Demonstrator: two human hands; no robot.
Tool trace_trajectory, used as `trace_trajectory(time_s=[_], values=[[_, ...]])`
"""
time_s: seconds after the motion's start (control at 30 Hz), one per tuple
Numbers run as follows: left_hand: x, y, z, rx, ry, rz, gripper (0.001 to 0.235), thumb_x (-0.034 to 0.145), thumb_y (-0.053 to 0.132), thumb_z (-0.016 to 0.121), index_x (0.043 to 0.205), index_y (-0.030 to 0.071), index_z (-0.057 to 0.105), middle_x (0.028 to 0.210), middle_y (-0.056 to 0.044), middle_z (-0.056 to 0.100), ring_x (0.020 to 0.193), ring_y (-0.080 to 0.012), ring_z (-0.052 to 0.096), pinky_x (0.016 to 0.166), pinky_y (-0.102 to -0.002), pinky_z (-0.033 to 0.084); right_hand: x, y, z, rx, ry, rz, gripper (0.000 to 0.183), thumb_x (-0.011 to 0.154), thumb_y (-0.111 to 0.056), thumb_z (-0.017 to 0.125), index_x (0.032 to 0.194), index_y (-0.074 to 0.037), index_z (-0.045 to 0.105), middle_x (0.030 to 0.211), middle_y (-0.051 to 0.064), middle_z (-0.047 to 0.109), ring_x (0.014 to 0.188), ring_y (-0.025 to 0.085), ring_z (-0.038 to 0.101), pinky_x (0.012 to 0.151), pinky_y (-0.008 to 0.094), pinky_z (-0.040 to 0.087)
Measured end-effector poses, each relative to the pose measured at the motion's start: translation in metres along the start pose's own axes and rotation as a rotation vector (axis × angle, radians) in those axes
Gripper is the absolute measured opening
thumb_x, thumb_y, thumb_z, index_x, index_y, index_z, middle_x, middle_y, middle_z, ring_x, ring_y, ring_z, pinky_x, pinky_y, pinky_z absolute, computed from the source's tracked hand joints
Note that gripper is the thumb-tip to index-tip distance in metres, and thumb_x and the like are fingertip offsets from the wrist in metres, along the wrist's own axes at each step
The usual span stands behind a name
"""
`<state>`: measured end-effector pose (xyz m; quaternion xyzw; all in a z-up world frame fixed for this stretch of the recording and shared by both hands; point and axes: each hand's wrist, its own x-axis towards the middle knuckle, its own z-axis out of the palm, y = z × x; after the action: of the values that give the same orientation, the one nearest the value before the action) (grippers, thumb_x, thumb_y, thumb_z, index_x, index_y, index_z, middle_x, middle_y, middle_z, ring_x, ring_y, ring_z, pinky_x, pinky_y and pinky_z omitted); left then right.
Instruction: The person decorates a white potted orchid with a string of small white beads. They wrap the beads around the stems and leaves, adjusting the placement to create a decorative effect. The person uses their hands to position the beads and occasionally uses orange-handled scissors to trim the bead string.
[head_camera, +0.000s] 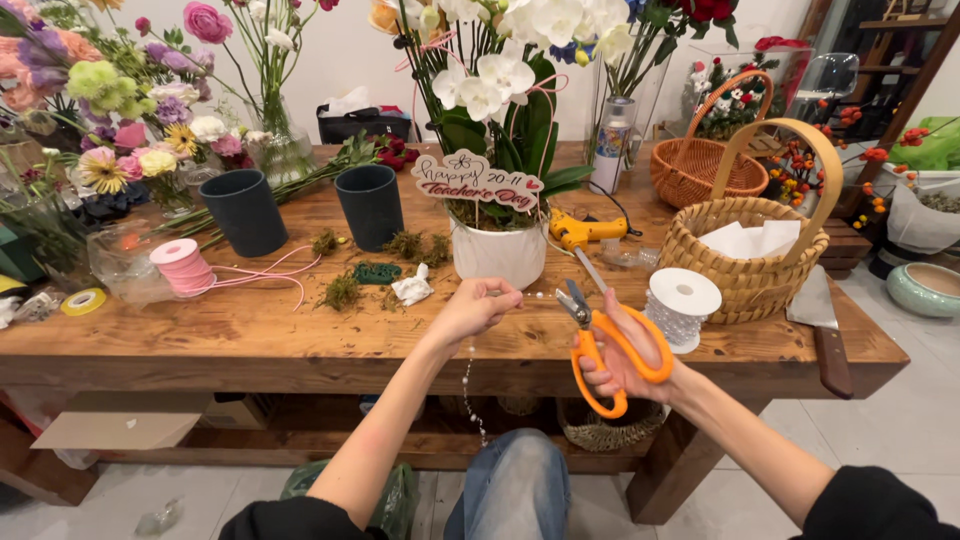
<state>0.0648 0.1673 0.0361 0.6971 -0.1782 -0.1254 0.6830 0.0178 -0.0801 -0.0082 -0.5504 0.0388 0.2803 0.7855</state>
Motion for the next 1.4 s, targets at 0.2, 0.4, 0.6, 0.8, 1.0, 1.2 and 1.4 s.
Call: trace_trajectory(time_s=[0.2,0.4,0.6,0.8,1.0,1.2,1.4], values=[[-0.004,0.009,0.002,0.036,0.035,-0.001,0.013,0.094,0.018,0.064,0.092,0.007,0.07,0.046,0.003,0.038,0.037,-0.0023,0.027,0.036,-0.016,0.018,-0.002,0.004,-0.002,0.065,-0.134,-0.044,0.104,0.074,-0.101,0.027,0.104,-0.004,0.052,0.072,0.015,0.048,0.046,0.02,0.044,0.036,0.03,0.037],[-0.011,0.018,-0.012,0.027,0.066,-0.007,0.014,0.095,0.02,0.065,0.093,0.007,0.07,0.046,0.003,0.038,0.036,-0.0022,0.027,0.035,-0.016,0.019,0.02,0.002,-0.028,0.02,-0.112,-0.023,0.073,0.096,-0.067,0.045,0.107,0.004,0.051,0.09,0.025,0.055,0.067,0.037,0.056,0.057,0.041,0.047],[-0.027,0.05,-0.016,-0.025,0.033,0.065,0.015,0.095,0.019,0.064,0.096,0.005,0.07,0.047,0.004,0.032,0.038,-0.0015,0.023,0.037,-0.015,0.017,0.045,-0.025,0.0,-1.518,0.702,-0.127,0.066,0.069,-0.049,0.085,0.125,-0.019,0.07,0.111,0.014,0.075,0.11,0.031,0.071,0.093,0.039,0.059],[-0.02,0.062,0.003,-0.206,-0.033,0.138,0.017,0.097,0.02,0.061,0.1,0.005,0.068,0.048,0.006,0.029,0.037,0.0,0.022,0.035,-0.015,0.017,0.05,-0.02,0.032,-1.463,0.103,-0.424,0.095,0.068,-0.03,0.086,0.151,-0.018,0.04,0.151,0.016,0.046,0.141,0.034,0.043,0.118,0.046,0.036],[-0.04,0.122,0.004,-0.141,0.187,0.552,0.011,0.093,0.014,0.069,0.101,0.008,0.074,0.057,0.001,0.053,0.039,0.0007,0.035,0.034,-0.014,0.032,0.002,0.01,0.099,-0.583,-0.557,-0.243,0.012,0.098,-0.01,0.068,0.1,0.001,0.07,0.062,0.01,0.059,0.056,0.017,0.062,0.056,0.027,0.053],[-0.173,0.127,-0.138,0.218,0.802,0.414,0.011,0.101,0.021,0.064,0.095,0.012,0.066,0.056,0.009,0.036,0.049,-0.0016,0.027,0.046,-0.021,0.015,-0.037,-0.035,-0.012,-0.547,-0.249,-0.29,0.04,0.101,-0.027,0.061,0.067,-0.011,0.048,0.056,-0.005,0.035,0.047,0.009,0.03,0.047,0.023,0.031],[-0.26,0.025,-0.257,0.685,1.078,-0.01,0.03,0.098,0.031,0.073,0.086,0.004,0.078,0.059,-0.009,0.054,0.062,-0.0159,0.044,0.055,-0.032,0.036,-0.073,-0.084,-0.052,-0.502,-0.206,-0.391,0.049,0.107,-0.027,0.047,0.061,-0.01,0.04,0.05,-0.003,0.028,0.043,0.009,0.02,0.039,0.024,0.014]])
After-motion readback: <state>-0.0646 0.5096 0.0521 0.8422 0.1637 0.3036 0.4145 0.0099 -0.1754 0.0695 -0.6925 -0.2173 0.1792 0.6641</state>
